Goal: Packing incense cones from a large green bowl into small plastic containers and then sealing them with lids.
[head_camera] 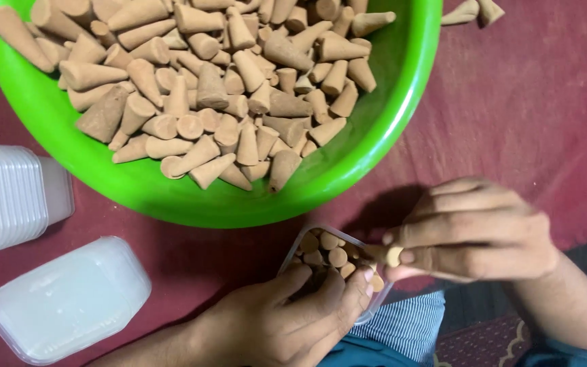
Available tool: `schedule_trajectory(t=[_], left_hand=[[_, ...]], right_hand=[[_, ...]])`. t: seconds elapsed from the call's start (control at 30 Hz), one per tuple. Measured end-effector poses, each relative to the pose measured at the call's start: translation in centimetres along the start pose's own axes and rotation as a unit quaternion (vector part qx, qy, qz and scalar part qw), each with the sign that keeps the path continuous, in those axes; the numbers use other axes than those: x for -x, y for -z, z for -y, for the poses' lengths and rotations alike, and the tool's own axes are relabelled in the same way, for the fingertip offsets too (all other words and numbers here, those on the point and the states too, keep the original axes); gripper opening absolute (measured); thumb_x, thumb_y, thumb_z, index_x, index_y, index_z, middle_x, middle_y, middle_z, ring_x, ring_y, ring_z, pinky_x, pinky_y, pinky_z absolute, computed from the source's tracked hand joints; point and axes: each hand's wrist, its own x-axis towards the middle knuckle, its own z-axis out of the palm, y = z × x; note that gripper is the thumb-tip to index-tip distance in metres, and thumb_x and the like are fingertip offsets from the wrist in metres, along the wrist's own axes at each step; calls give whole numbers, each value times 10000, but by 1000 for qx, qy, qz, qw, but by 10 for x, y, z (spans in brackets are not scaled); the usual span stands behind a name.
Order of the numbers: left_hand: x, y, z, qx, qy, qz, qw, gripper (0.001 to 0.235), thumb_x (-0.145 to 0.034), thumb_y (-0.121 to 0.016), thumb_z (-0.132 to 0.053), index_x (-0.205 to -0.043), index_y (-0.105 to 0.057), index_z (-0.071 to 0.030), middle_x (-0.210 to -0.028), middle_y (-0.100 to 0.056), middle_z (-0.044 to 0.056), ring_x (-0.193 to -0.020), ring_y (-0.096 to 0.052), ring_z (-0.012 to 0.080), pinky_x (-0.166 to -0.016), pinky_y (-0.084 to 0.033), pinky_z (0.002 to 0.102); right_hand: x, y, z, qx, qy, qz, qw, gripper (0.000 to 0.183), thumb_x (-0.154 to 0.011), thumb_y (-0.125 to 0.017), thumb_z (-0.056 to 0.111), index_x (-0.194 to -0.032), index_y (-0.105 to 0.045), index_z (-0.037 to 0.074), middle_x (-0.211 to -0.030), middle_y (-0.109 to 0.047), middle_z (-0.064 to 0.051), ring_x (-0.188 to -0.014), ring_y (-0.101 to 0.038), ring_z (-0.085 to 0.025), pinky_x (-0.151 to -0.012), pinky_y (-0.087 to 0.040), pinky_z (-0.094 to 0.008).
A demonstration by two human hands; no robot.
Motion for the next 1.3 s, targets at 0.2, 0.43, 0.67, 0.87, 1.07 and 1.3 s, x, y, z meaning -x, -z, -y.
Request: schedule_trajectory(t=[0.2,0.43,0.67,0.87,1.07,1.3], left_hand=[[1,-2,1,-22,-13,9,1000,337,-1124,-454,-188,-1356,-668,-69,-1247,-691,38,-1052,-654,178,-934,-586,289],[6,-4,0,18,-1,-7,1000,316,-1115,-460,-180,-1269,-732,-129,-1233,-715,2,-1112,-641,125,-894,-582,266],[2,-2,2,16,10,-8,1000,306,-1124,-464,-202,-1247,-735,-133,-1105,-708,-28,-1060,-641,130,-900,-569,284],[2,-3,2,6,5,-12,1000,279,-1129,-482,-198,-1218,-736,-124,-1096,-709,11,-1084,-658,161,-929,-576,313],[5,-7,-4,9,15,-31,999,316,-1125,-462,-200,-1241,-748,-138,-1120,-726,-54,-1060,-650,92,-863,-542,224],[3,-5,-6,22,-7,-22,1000,412,-1078,-357,-134,-1251,-727,-89,-1257,-694,59,-1084,-692,129,-809,-516,251]], right_hand=[[-26,-12,5,46,-29,54,997,176,-883,-809,45,-949,-654,97,-920,-757,-53,-755,-727,-155,-779,-733,-306],[-53,-7,-2,72,70,83,992,122,-973,-632,52,-901,-702,-17,-832,-708,-179,-631,-655,-208,-550,-506,-273],[-50,-13,-4,112,73,67,989,207,-975,-714,220,-866,-733,45,-744,-660,-74,-608,-638,-147,-574,-537,-244],[-47,-18,-6,107,75,78,988,247,-981,-712,197,-785,-693,48,-726,-629,-106,-573,-590,-181,-539,-490,-274],[-35,-16,1,148,66,147,976,290,-1049,-620,250,-781,-582,144,-820,-677,-86,-667,-651,-180,-568,-521,-294],[-6,-9,-11,-14,-31,58,998,373,-1030,-520,399,-1030,-665,56,-927,-601,-30,-854,-724,-183,-793,-713,-310]])
